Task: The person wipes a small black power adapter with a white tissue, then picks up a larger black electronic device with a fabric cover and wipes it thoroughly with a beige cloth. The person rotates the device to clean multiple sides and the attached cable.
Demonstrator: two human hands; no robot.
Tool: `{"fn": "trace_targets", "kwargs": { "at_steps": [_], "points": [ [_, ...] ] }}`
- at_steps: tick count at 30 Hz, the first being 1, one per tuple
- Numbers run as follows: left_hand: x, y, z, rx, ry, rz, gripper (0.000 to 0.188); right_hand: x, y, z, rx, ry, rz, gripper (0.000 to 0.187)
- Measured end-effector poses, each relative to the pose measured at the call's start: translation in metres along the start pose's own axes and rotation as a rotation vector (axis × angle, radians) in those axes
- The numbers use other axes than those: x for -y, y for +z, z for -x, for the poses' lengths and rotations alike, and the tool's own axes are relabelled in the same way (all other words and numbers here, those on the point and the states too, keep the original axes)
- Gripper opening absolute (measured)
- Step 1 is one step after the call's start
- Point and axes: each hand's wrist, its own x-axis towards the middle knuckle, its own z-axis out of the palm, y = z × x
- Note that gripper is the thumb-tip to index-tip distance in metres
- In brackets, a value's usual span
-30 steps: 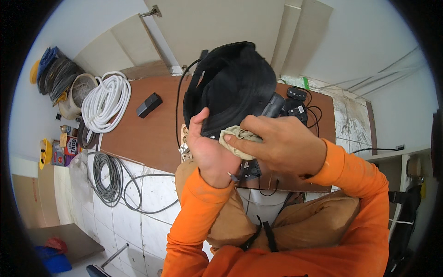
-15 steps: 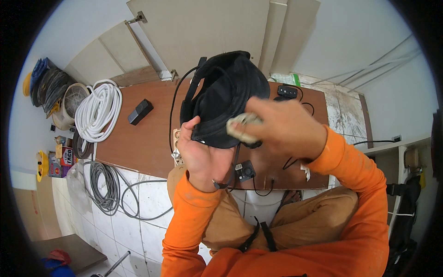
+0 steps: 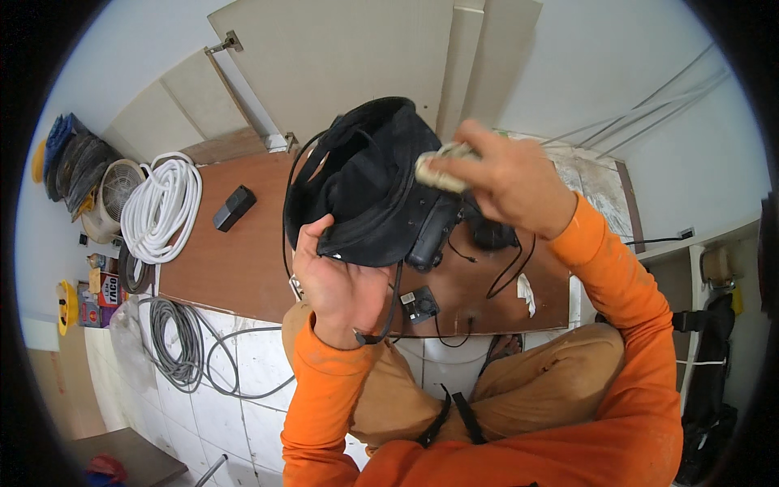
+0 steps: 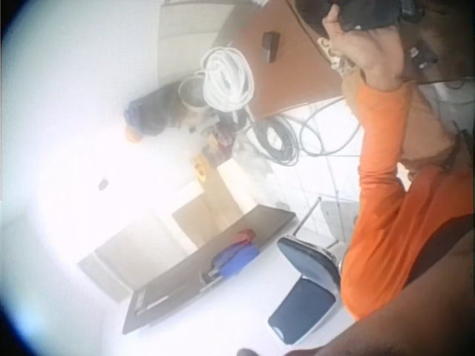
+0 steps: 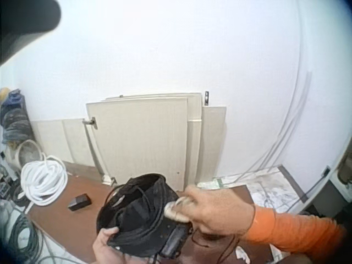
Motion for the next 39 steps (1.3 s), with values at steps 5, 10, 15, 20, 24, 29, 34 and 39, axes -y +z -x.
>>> {"fn": "trace_targets", "kwargs": {
  "at_steps": [5,10,15,20,24,29,34,39],
  "points": [
    [0.0,0.001,0.0,-0.009,-0.024,0.017,0.047,-0.002,-0.013,-0.004,-0.072,0.035,-0.051,0.037],
    [-0.006,-0.005,0.0,-0.002,-0.025,-0.029,0.049,0.008,0.007,0.004,0.017,0.025,-0.06,0.039],
    [-0.002,0.002,0.003,0.013,0.034,-0.032,0.046,-0.027,-0.005,0.002,-0.147,0.296,-0.209,0.031],
    [-0.005,-0.001,0.007,0.017,0.141,0.044,0.046,0.025,-0.026,0.002,0.025,0.157,-0.145,0.031],
    [0.004,0.001,0.007,-0.027,0.191,0.098,0.047,0.057,0.001,0.009,0.105,0.054,-0.075,0.027],
    [0.007,0.001,0.002,-0.062,0.202,0.109,0.053,0.06,0.008,0.012,0.175,-0.038,-0.143,0.028],
    [0.009,0.004,0.004,-0.019,0.169,0.124,0.053,0.035,0.004,0.009,0.101,0.041,-0.074,0.032],
    [0.01,0.0,-0.002,-0.072,0.19,0.121,0.053,0.071,0.02,0.018,0.137,-0.162,-0.202,0.035]
  ]
}}
